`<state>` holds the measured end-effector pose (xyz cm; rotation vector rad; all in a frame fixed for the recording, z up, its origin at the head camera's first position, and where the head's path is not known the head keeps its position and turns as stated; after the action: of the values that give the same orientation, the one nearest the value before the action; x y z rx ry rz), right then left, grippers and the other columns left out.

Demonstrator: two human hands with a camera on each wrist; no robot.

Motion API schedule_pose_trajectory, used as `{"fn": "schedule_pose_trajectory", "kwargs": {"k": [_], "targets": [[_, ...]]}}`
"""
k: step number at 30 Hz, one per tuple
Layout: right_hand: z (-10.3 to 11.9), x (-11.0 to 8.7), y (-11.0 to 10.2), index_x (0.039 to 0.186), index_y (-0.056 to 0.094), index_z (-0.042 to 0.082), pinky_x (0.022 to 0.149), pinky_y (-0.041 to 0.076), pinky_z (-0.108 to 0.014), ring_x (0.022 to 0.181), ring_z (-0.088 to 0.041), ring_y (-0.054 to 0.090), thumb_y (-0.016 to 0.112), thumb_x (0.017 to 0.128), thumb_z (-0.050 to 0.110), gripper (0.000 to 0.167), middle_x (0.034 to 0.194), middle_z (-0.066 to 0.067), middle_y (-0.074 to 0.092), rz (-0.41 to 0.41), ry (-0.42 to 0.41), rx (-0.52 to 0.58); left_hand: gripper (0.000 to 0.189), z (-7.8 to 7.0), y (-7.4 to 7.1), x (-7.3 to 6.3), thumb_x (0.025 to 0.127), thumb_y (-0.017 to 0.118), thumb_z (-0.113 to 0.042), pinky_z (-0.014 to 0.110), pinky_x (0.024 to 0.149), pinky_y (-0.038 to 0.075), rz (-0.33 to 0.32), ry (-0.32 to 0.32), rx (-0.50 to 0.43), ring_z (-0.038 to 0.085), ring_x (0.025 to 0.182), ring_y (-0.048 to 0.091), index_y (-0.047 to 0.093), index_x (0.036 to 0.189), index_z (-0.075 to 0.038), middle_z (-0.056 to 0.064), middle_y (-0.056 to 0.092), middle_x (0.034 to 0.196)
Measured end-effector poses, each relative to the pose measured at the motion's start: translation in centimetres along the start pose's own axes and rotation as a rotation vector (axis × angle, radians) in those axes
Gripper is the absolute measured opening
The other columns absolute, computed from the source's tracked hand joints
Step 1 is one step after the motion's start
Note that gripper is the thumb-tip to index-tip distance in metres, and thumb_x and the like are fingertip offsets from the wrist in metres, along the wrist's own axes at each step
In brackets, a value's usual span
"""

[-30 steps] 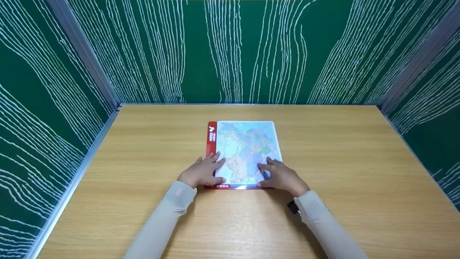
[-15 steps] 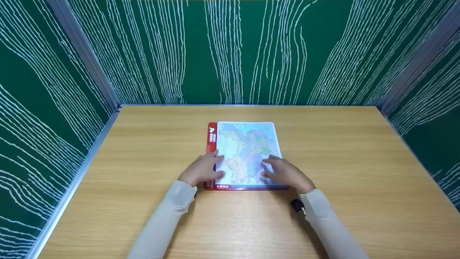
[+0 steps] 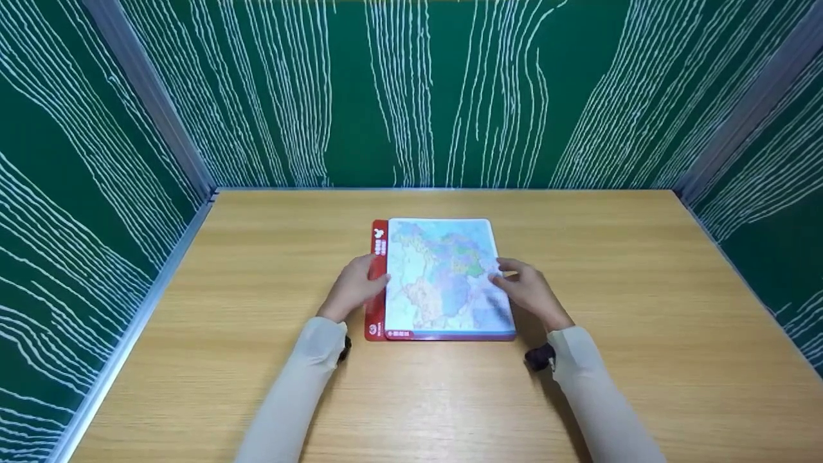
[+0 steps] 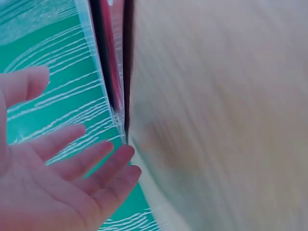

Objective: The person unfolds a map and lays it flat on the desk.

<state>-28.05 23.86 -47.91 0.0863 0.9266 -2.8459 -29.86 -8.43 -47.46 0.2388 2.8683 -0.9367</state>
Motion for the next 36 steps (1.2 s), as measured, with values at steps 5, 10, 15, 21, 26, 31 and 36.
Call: {"fn": "schedule_pose_trajectory", "kwargs": {"k": [5,10,15,21,26,31,36], "targets": [[-0.9,0.8,-0.5,0.149,0.027,-0.001,0.101,0.046,-0.046,0.127,-0.039,0.048,0.056,0.096,0.035,0.071,0.139,-0.025,0.045,0.006,0.075,0.105,0.067,0.4,-0.4,0.9,0.092,0.060,-0.032,0.050,0.110,0.037,-0.061,-0.024,-0.089,0.031,0.135,0.040,0.033,0.147,-0.004,0.017,0.040,0.146],[-1.6,1.3,-0.7,0.151,0.021,-0.002,0.105,0.044,-0.043,0.129,-0.036,0.046,0.056,0.096,0.036,0.075,0.142,-0.026,0.040,0.031,0.139,0.160,0.074,0.7,-0.4,1.4,0.093,0.058,-0.036,0.050,0.112,0.034,-0.055,-0.126,-0.160,0.033,0.141,0.032,0.023,0.152,-0.006,0.018,0.031,0.152],[-1.8,1.9,-1.0,0.150,0.022,-0.002,0.105,0.044,-0.040,0.127,-0.032,0.048,0.053,0.098,0.036,0.072,0.148,-0.025,0.036,0.054,0.206,0.168,0.076,1.1,-0.6,2.0,0.093,0.056,-0.038,0.048,0.111,0.035,-0.033,-0.183,-0.225,0.031,0.133,0.040,0.021,0.151,-0.004,0.018,0.039,0.146],[-2.0,2.6,-1.4,0.147,0.031,-0.001,0.104,0.045,-0.037,0.117,-0.024,0.054,0.053,0.097,0.036,0.067,0.145,-0.021,0.042,0.086,0.257,0.167,0.071,1.5,-1.1,2.5,0.094,0.054,-0.038,0.050,0.115,0.028,0.017,-0.233,-0.287,0.033,0.138,0.034,0.028,0.147,0.003,0.018,0.038,0.148],[-1.9,2.8,-1.3,0.142,0.040,-0.001,0.092,0.049,-0.030,0.105,-0.020,0.055,0.055,0.097,0.035,0.060,0.136,-0.019,0.049,0.084,0.241,0.141,0.040,1.7,-1.5,2.8,0.094,0.055,-0.032,0.039,0.097,0.039,0.035,-0.249,-0.318,0.024,0.108,0.046,0.054,0.118,0.001,0.010,0.052,0.112],[-1.7,2.9,-1.0,0.137,0.043,-0.003,0.083,0.047,-0.029,0.098,-0.022,0.054,0.057,0.095,0.035,0.058,0.130,-0.021,0.051,0.072,0.222,0.065,0.025,1.5,-1.6,3.3,0.091,0.054,-0.023,0.028,0.065,0.032,0.016,-0.233,-0.268,0.016,0.069,0.039,0.052,0.071,-0.009,-0.001,0.043,0.069],[-1.5,3.1,-0.9,0.134,0.044,-0.002,0.087,0.043,-0.033,0.102,-0.025,0.050,0.061,0.092,0.033,0.057,0.129,-0.019,0.049,0.078,0.272,0.041,0.028,1.3,-1.4,3.5,0.091,0.054,-0.022,0.027,0.058,0.030,0.027,-0.240,-0.250,0.016,0.059,0.035,0.051,0.067,-0.009,-0.002,0.037,0.059]]}}
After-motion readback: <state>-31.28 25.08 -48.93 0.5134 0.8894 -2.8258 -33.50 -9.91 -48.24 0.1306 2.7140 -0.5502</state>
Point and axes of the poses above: each hand's wrist, its own x-axis towards the middle knuckle, its own y-axis out of the palm, z = x × y, the point moved 2 cm from there along x, towards the middle knuckle
